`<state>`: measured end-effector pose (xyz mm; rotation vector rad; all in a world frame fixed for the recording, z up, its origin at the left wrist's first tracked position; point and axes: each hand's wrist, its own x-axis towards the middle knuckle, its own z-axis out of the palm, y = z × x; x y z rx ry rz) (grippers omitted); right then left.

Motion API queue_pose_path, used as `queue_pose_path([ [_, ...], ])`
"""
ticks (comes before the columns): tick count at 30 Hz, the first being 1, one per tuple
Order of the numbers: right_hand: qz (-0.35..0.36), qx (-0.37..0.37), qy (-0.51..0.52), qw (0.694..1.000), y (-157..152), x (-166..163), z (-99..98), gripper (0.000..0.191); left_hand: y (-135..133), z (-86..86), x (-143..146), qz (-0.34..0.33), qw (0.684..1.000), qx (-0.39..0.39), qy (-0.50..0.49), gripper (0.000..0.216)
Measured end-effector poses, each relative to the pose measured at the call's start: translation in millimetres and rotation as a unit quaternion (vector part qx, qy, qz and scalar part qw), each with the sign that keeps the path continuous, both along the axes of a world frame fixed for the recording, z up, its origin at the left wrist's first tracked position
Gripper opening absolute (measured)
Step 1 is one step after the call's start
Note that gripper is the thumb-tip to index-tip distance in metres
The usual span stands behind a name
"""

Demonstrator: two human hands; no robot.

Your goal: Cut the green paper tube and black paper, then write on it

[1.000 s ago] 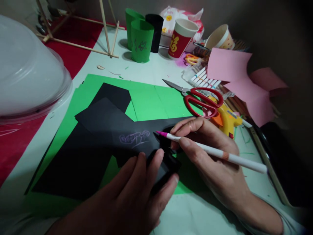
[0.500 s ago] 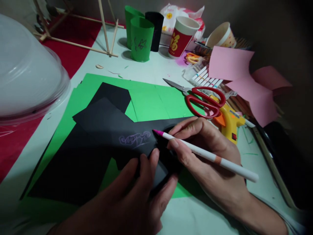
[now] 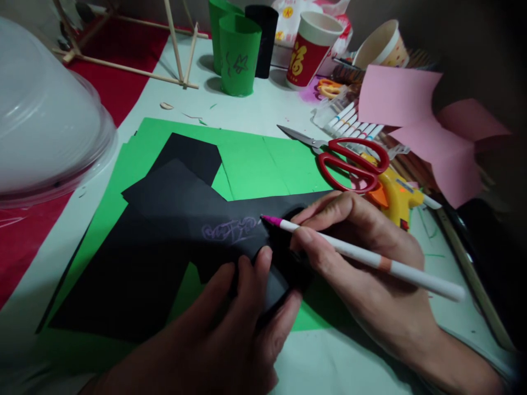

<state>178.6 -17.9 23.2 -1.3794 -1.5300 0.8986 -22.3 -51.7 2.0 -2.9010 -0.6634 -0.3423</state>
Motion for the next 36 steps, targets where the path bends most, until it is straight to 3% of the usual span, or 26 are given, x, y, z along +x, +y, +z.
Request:
queue_pose_path([
  [6,0.007,0.040,-0.083,0.996,-2.7,3.6,0.5,0.014,3.0,-2.0,-0.5,-0.001,0.999,0.030,-0.010,0.042],
  [12,-0.006,0.012,0.006,1.000,-0.7,0.0,2.8,0.016,1.0,-2.7,-0.8,0.009,0.999,0.033,-0.004,0.049],
  [18,0.016,0.044,-0.049,0.998,-0.2,-1.3,3.1,0.013,4.0,-2.8,-1.5,0.000,0.999,0.048,-0.014,0.042],
  [25,0.005,0.000,0.007,1.000,-0.3,-1.6,4.6,0.017,4.7,-5.2,-0.6,-0.002,0.999,0.050,-0.022,0.039],
  [31,-0.005,0.053,-0.076,0.996,-2.6,1.5,3.7,0.015,4.7,-6.4,0.4,0.003,0.998,0.052,-0.034,0.038],
  [36,0.011,0.014,0.001,1.000,-1.1,0.1,5.5,0.017,3.2,-6.0,-0.4,0.003,0.999,0.047,-0.025,0.038],
])
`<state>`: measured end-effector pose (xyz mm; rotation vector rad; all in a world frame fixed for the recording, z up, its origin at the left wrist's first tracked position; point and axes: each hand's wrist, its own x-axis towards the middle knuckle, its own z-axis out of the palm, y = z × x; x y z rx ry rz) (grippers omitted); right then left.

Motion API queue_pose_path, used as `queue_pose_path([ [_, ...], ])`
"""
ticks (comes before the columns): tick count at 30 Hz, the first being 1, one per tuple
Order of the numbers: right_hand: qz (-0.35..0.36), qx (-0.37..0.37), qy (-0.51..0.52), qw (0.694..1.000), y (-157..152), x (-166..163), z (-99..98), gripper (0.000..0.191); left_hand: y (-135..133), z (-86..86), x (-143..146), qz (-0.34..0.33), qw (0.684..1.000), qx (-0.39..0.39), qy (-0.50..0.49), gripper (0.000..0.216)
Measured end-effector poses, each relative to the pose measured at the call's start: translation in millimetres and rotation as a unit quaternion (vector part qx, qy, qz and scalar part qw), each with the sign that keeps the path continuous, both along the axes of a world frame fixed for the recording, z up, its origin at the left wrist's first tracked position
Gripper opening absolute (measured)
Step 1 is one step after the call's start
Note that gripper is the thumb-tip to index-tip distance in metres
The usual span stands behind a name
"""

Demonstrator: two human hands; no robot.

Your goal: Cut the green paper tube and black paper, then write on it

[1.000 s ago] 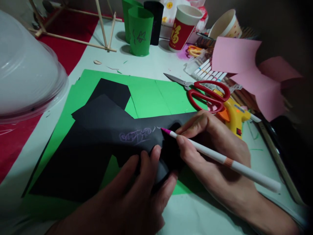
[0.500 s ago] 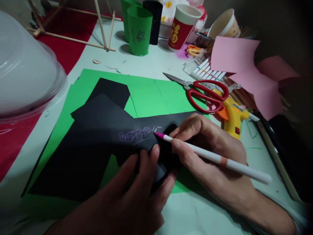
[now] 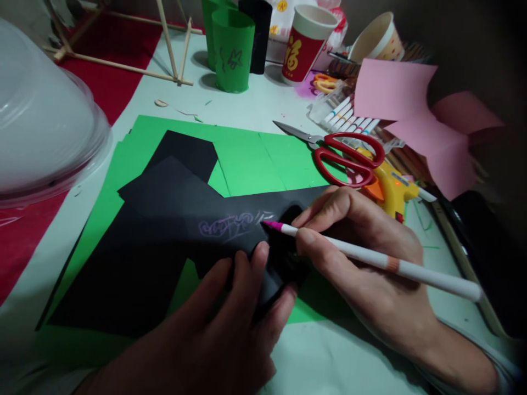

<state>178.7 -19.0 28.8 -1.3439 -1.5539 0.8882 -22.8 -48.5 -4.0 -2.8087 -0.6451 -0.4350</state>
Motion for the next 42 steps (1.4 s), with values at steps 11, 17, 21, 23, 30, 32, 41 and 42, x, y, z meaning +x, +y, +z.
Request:
queue_pose_path([
  [11,0.018,0.012,-0.033,0.999,-1.8,-0.4,0.4,0.015,0.2,-0.6,-0.4,0.000,1.000,-0.004,0.000,0.039],
  [17,0.008,0.045,-0.082,0.996,-5.7,1.0,-0.8,0.015,-0.9,-2.6,0.1,0.003,1.000,-0.002,-0.007,0.043],
  [21,0.015,0.018,-0.045,0.999,-5.3,0.6,2.0,0.017,-1.2,-1.5,-1.2,-0.001,1.000,-0.004,0.004,0.044],
  [23,0.017,0.009,-0.034,0.999,-5.5,0.1,2.6,0.016,-1.1,-0.9,-1.3,-0.006,1.000,-0.003,0.004,0.043],
  [30,-0.004,0.008,-0.034,0.999,-5.2,2.6,-0.2,0.018,0.6,0.7,-0.4,0.000,1.000,-0.002,-0.010,0.040],
  [32,-0.022,-0.023,0.033,0.999,-3.5,6.8,-2.9,0.019,0.5,1.6,-0.3,0.006,1.000,-0.003,-0.018,0.040],
  [41,-0.032,-0.056,0.135,0.989,2.8,18.2,-8.8,0.017,-0.6,7.3,-9.7,0.024,0.999,-0.011,-0.021,0.051],
  [42,-0.028,-0.057,0.134,0.989,2.7,18.5,-8.6,0.016,-0.4,7.7,-11.2,0.020,0.999,-0.008,-0.024,0.053],
])
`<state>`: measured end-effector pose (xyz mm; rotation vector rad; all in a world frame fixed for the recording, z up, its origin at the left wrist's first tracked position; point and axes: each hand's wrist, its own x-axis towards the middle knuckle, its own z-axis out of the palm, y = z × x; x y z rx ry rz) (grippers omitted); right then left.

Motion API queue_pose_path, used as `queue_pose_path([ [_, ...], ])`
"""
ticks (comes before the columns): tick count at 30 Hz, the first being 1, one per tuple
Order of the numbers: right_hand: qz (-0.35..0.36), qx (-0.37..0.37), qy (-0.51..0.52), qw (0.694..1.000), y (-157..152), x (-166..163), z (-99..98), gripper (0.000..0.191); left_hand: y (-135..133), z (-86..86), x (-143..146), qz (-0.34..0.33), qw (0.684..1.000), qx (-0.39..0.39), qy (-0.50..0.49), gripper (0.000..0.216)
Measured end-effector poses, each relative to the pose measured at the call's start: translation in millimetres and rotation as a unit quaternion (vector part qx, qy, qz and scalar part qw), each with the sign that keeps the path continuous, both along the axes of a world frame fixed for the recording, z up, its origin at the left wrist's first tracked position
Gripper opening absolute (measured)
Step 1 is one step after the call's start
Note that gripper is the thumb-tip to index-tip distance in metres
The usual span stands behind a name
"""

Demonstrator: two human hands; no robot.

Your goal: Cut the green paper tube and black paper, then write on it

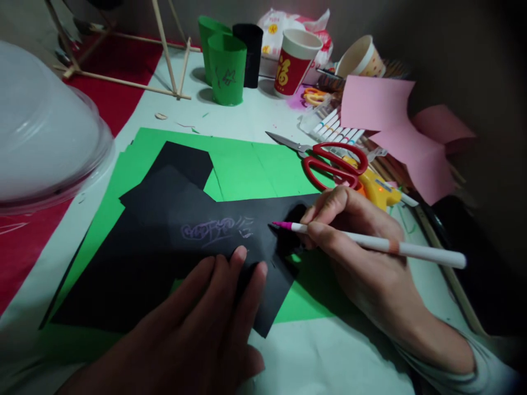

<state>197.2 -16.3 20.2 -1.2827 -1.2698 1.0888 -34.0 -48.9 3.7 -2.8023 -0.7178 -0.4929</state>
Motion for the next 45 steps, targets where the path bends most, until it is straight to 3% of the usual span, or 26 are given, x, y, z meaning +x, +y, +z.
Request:
queue_pose_path([
  [6,0.023,0.010,-0.048,0.999,0.7,1.2,2.2,0.015,1.8,-0.2,2.3,0.002,0.999,0.017,-0.033,0.055],
  [14,0.025,0.043,-0.092,0.994,2.1,-11.9,10.0,0.014,10.6,-1.1,5.8,-0.021,0.996,-0.084,0.026,0.062],
  [23,0.049,0.058,-0.151,0.986,-2.6,-9.2,0.8,0.012,15.3,3.4,11.9,-0.020,0.998,-0.063,-0.003,0.040],
  [29,0.016,0.088,-0.223,0.971,-5.7,-10.5,2.3,0.014,14.2,-1.1,7.8,-0.027,0.999,-0.042,-0.001,0.047],
  [45,0.005,0.063,-0.183,0.981,-7.6,-14.2,6.3,0.014,11.8,-3.7,6.2,-0.026,0.997,-0.022,0.066,0.051],
])
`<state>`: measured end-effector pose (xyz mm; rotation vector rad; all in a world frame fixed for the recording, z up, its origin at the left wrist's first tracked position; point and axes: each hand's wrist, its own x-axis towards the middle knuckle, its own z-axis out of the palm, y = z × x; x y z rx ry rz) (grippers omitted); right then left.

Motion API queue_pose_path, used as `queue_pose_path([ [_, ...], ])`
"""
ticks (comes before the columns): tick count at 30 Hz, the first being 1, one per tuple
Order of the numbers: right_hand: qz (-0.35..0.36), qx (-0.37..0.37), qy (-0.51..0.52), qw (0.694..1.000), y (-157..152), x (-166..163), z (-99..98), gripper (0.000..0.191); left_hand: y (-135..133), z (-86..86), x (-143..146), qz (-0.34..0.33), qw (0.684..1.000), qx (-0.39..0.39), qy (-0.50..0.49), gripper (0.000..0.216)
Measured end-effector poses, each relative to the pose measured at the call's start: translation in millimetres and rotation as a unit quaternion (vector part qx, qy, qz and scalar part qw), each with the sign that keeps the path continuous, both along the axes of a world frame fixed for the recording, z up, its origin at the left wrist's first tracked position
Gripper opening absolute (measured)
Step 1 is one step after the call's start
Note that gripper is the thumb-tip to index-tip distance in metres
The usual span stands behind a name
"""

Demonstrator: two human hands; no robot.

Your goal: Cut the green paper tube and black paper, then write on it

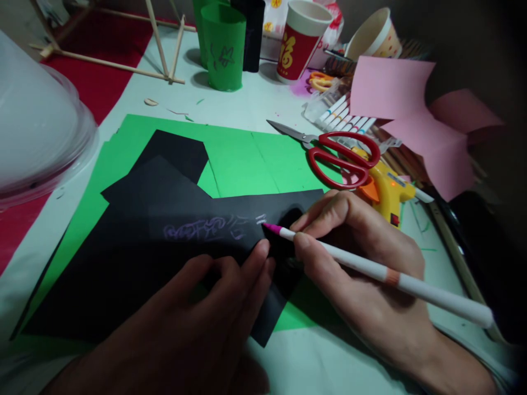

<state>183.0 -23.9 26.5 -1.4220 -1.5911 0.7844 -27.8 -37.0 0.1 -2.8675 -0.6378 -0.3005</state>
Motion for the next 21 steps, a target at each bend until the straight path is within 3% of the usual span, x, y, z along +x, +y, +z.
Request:
queue_pose_path([
  [5,0.036,0.000,-0.003,0.999,0.9,-0.8,1.0,0.015,-1.0,-0.1,1.5,0.004,1.000,-0.007,-0.003,0.049],
  [11,0.009,0.013,-0.040,0.999,-0.9,3.1,1.9,0.018,0.4,2.1,1.2,0.002,1.000,0.004,0.021,0.049],
  [18,-0.002,-0.007,0.035,0.999,3.8,0.4,0.9,0.016,1.7,1.9,-0.6,-0.014,1.000,0.011,0.000,0.048],
  [21,0.008,-0.006,0.015,1.000,3.6,1.3,-2.3,0.014,-2.1,-0.9,-0.3,-0.006,1.000,-0.006,0.009,0.051],
])
